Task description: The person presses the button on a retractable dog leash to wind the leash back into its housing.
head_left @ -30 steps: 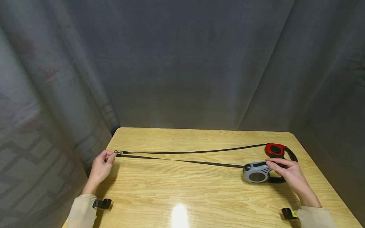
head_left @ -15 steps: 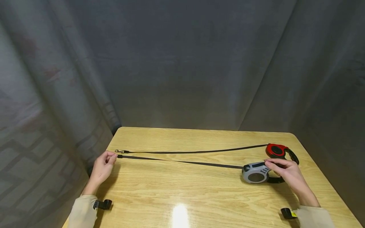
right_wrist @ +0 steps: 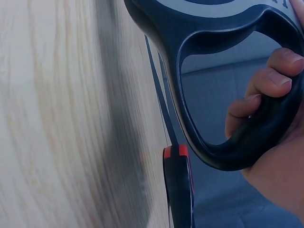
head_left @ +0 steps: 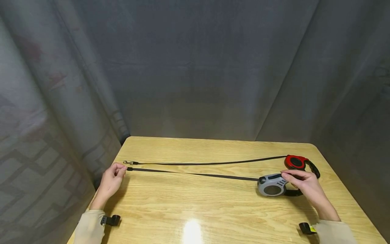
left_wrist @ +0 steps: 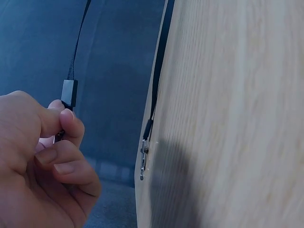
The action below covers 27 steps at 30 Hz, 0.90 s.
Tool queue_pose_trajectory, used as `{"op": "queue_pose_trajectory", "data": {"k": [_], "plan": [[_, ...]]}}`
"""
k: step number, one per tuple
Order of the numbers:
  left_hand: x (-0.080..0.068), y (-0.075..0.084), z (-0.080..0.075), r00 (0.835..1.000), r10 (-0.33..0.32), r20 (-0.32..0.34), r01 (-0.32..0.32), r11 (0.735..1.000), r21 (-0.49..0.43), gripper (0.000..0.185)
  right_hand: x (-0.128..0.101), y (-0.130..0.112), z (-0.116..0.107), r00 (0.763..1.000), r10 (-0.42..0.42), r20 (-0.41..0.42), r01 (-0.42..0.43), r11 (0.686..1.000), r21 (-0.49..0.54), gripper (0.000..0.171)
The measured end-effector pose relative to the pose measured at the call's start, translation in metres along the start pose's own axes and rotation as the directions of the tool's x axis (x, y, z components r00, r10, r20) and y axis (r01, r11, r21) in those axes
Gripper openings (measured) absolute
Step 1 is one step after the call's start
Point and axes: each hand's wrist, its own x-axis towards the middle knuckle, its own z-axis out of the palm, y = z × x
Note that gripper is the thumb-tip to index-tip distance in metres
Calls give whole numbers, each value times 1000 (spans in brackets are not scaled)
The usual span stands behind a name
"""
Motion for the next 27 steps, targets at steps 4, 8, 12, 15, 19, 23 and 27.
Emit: {"op": "queue_pose_trajectory", "data": {"k": [4,8,12,15,19,23,27], "plan": [[0,0,1,1000,9,-6,-9,1000,4,17,0,0,2,1000,1,-1,-1,1000,-6,18],[0,1,2,1000,3,7,-3,1000,9,17,-1,1,3,1000,-8,1,8,1000,-16,18],[0,3,3,1000,-15,24,15,1000,7,17,-1,2,3,1000,-23,1,23,1000,-14,18],[0,6,3,1000,-13,23,13,1000,1,16,-1,2,3,1000,-29,1,29,1000,-10,18],[0,8,2,1000,-4,25,4,1000,-4,16,-1,3,3,1000,-27,4,27,1000,-13,17],[0,8,2,999,5,35,-5,1000,-1,15,-1,5,4,1000,-15,8,15,1000,-11,16],[-1,7,3,999,20,48,-21,1000,8,16,0,6,5,1000,-2,7,2,1000,-9,16]]}}
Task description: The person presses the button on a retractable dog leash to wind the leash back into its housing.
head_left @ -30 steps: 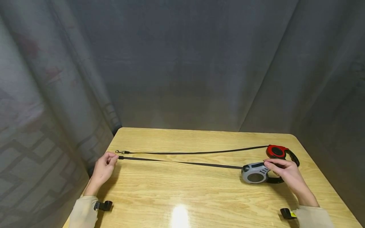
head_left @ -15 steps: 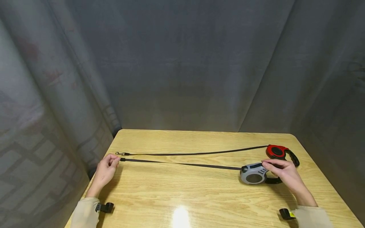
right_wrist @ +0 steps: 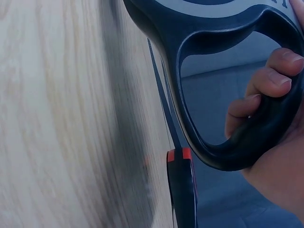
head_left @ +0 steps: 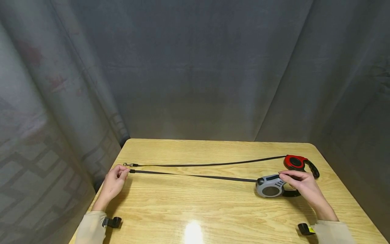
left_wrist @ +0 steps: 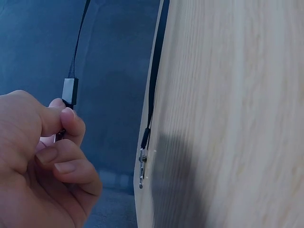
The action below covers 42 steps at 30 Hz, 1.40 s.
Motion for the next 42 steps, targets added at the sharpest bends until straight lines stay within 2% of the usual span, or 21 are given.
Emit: {"op": "queue_pose_trajectory", "data": {"k": [9,18,32,36,42], "plan": [[-2,2,4,999,-31,30,31,1000,0,16,0,-3,2,1000,13,8,-13,1000,-17,16],[-4,0,9,999,-22,40,22,1000,-11,14,-2,-7,3,999,23,35,-22,999,-38,24],[-7,4,14,998,7,70,-6,1000,-12,15,-4,-8,1,999,30,28,-28,999,-40,22],[-8,6,15,995,9,96,-7,1000,-23,14,-2,-7,1,999,31,42,-30,999,-43,25],[-9,11,17,982,-43,182,42,999,9,19,0,-8,3,998,38,59,-35,998,-50,30]]}}
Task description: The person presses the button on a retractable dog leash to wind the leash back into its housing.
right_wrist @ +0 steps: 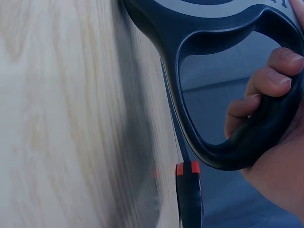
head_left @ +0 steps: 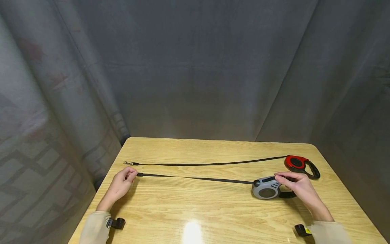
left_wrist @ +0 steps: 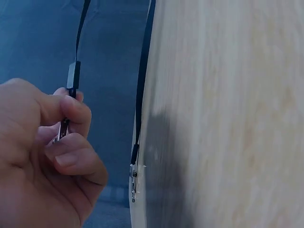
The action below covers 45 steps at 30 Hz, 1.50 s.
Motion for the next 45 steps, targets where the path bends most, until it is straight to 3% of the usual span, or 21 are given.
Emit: {"op": "queue_pose_trajectory", "data": {"k": [5,9,13,19,31,36,45], "plan": [[-2,4,-2,998,-9,54,6,998,59,35,1,-1,1,1000,-19,-7,19,1000,7,27],[-3,6,-3,998,-18,62,14,997,77,49,0,-2,1,1000,-23,-10,23,1000,9,26],[-4,9,-3,998,-37,55,30,992,127,52,0,-3,1,1000,-21,-8,21,1000,2,27],[-4,9,-2,999,-23,40,16,985,171,48,1,-4,1,1000,-16,-7,16,1000,-7,28],[-6,7,-3,995,68,76,-74,994,82,30,0,-1,1,1000,-16,-4,16,1000,-3,28],[-7,7,-2,993,51,108,-56,997,47,31,0,-1,1,1000,-16,-8,16,1000,4,25],[-5,7,-3,994,44,105,-50,997,54,26,0,-3,1,1000,-13,-11,13,1000,-9,27]]}}
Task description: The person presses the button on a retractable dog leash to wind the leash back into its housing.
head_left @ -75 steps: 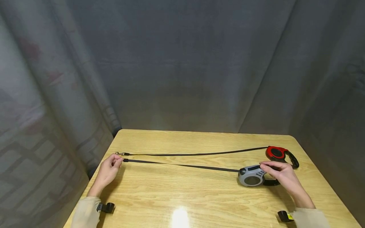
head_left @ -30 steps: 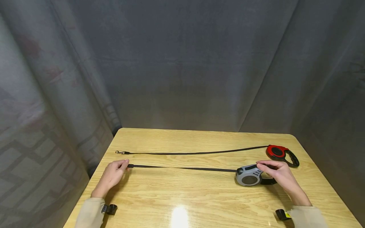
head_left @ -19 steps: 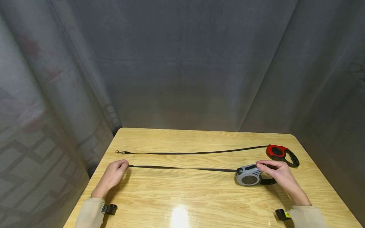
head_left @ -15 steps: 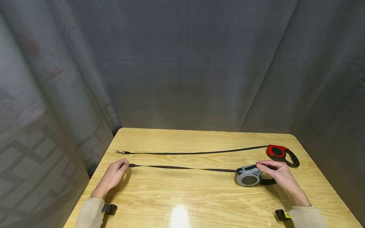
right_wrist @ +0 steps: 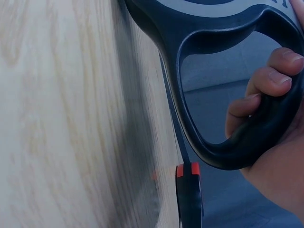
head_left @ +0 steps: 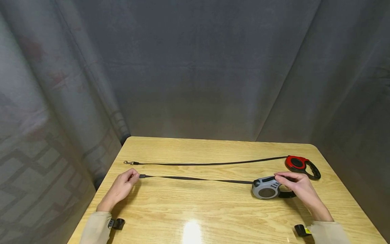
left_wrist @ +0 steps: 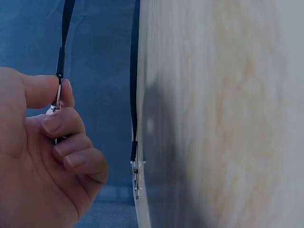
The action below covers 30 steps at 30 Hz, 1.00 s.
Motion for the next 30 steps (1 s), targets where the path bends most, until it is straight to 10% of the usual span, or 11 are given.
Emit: {"op": "queue_pose_trajectory", "data": {"k": [30], "plan": [[-1,3,1,996,72,47,-72,997,-13,21,1,-1,4,1000,-15,15,15,1000,8,27]]}}
